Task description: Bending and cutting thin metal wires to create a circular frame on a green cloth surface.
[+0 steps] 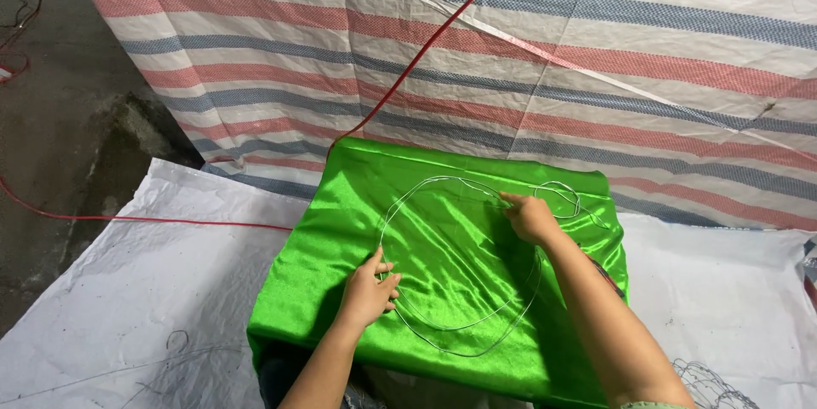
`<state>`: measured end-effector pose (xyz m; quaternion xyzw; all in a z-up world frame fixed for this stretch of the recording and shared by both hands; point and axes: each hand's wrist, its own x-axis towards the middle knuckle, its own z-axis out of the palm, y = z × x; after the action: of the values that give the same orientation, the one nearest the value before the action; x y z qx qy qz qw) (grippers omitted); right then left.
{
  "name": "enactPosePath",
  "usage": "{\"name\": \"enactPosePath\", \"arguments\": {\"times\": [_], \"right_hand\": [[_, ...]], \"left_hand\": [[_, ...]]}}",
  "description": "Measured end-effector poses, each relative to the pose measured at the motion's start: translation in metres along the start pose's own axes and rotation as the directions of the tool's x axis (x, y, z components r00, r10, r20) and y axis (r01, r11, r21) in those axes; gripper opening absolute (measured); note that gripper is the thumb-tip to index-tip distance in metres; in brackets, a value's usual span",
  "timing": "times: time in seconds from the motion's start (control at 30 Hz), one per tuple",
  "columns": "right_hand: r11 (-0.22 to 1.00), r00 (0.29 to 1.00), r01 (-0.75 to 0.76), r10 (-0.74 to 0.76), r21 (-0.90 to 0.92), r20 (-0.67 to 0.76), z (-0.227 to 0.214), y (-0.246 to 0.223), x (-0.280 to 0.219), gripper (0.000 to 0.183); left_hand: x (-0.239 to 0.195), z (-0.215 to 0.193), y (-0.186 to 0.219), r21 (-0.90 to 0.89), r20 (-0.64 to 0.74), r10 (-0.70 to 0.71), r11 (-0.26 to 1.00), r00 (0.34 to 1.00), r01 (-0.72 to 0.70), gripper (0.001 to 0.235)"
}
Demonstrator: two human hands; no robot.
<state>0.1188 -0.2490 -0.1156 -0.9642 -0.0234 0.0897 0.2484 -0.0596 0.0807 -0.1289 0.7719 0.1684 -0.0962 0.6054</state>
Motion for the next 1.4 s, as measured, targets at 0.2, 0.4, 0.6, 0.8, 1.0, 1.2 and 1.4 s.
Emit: {"name": "enactPosePath", "arguments": {"times": [0.2,0.4,0.6,0.8,1.0,1.2,1.4], "right_hand": [[0.995,0.991,-0.092,0.096,0.043,-0.089,-0.016,0.043,-0.020,0.025],[0.988,0.990,-0.136,0.137,-0.072,0.014,-0.018,0.026,-0.050,0.027],[0.982,0.992,-0.123,0.120,-0.143,-0.028,-0.026,0.002,-0.060,0.032],[0.955,0.994,-0.065,0.036,-0.290,-0.105,0.007,0.038,-0.027,0.020],[0.980,0.986,-0.070,0.097,0.188,-0.138,0.002,0.045,-0.023,0.024],[0.466,0.996,-0.053,0.082,0.883,0.017,-0.028,0.039,-0.044,0.007],[0.290,0.995,-0.092,0.069,0.953,0.075,-0.042,0.039,-0.054,0.010]], "left_hand": [[-0.005,0.000,0.009,0.154,-0.041,-0.009,0.988,0.999,0.015,0.068],[-0.010,-0.001,0.011,0.233,-0.028,0.011,0.973,1.000,-0.004,0.075],[-0.006,-0.003,0.007,0.273,-0.050,0.039,0.962,0.998,-0.024,0.073],[-0.023,0.003,0.039,0.327,-0.083,0.009,0.945,0.996,0.019,0.074],[0.001,0.011,0.020,0.196,-0.146,0.031,0.981,0.989,-0.002,0.069],[-0.011,0.011,0.055,0.262,-0.251,0.234,0.951,0.939,-0.167,0.064],[0.023,0.021,0.038,-0.126,-0.223,0.366,0.908,0.904,-0.399,0.046]]}}
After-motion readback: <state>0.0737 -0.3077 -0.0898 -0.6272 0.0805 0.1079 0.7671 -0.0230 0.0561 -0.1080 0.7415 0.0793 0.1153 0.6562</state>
